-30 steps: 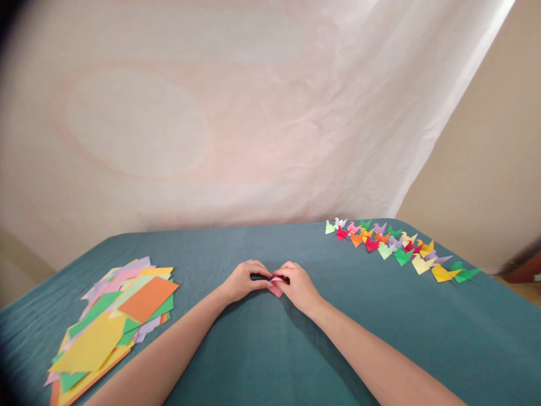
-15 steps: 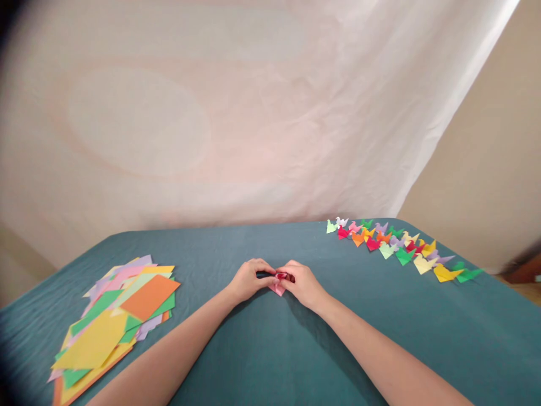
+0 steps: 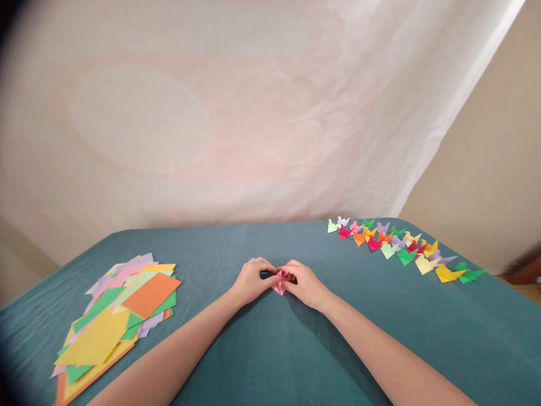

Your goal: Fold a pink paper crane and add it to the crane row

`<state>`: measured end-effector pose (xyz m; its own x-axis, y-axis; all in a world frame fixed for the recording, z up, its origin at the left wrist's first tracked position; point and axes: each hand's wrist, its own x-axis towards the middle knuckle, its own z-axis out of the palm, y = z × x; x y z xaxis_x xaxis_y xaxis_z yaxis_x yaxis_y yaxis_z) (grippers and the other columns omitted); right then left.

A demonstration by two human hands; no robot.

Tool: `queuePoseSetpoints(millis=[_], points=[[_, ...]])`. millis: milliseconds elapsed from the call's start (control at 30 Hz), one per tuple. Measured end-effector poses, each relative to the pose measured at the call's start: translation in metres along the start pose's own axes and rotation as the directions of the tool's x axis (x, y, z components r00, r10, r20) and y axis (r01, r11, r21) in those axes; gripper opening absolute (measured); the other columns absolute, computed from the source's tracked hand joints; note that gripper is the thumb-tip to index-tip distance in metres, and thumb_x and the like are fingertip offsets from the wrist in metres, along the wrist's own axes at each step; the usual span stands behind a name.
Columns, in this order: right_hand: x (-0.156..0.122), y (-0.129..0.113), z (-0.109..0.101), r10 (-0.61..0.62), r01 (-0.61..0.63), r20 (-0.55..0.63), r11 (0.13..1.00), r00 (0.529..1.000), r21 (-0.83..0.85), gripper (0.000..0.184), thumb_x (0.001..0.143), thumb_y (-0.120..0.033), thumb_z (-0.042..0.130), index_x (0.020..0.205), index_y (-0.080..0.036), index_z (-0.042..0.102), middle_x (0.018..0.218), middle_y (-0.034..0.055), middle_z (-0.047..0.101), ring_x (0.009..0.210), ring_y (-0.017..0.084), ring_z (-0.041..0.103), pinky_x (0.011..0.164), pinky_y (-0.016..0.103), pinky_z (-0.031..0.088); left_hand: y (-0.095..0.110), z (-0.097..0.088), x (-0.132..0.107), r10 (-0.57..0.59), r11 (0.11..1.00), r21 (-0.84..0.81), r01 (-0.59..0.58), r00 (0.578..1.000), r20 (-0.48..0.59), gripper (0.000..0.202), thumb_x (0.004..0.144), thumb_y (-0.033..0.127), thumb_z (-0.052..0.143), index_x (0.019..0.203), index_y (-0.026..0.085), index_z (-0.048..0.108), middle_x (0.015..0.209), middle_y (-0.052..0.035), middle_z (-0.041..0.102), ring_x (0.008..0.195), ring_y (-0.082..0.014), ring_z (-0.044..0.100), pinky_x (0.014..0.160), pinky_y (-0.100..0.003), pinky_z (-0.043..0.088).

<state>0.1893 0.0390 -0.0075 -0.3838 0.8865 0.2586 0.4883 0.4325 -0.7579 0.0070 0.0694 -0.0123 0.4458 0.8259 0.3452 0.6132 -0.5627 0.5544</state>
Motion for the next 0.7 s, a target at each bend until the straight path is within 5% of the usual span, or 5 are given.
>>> queuePoseSetpoints(millis=[367, 700], points=[[-0.0041, -0.0034, 0.0004, 0.019, -0.019, -0.06, 1.0, 0.998, -0.004, 0.026, 0.079, -0.02, 0.054, 0.104, -0.018, 0.063, 0.086, 0.0041, 0.06, 0.072, 0.013, 0.059, 0.069, 0.025, 0.047, 0.001, -0.0013, -0.0023, 0.013, 1.0, 0.015, -0.013, 1.0, -0.004, 0.028, 0.078, 0.047, 0.056, 0.085, 0.023, 0.07, 0.088, -0.0028, 0.066, 0.086, -0.0189, 0.057, 0.081, -0.029, 0.042], [-0.004, -0.0061, 0.0073, 0.018, -0.029, -0.173, 0.998, 0.985, -0.064, 0.017, 0.082, -0.026, 0.053, 0.087, -0.018, 0.067, 0.08, 0.0043, 0.064, 0.07, 0.014, 0.06, 0.065, 0.025, 0.047, 0.0004, -0.0004, -0.0036, 0.006, 0.999, 0.035, -0.006, 1.0, 0.013, 0.023, 0.077, 0.042, 0.059, 0.088, 0.026, 0.071, 0.089, -0.0025, 0.064, 0.088, -0.0193, 0.056, 0.082, -0.03, 0.041]])
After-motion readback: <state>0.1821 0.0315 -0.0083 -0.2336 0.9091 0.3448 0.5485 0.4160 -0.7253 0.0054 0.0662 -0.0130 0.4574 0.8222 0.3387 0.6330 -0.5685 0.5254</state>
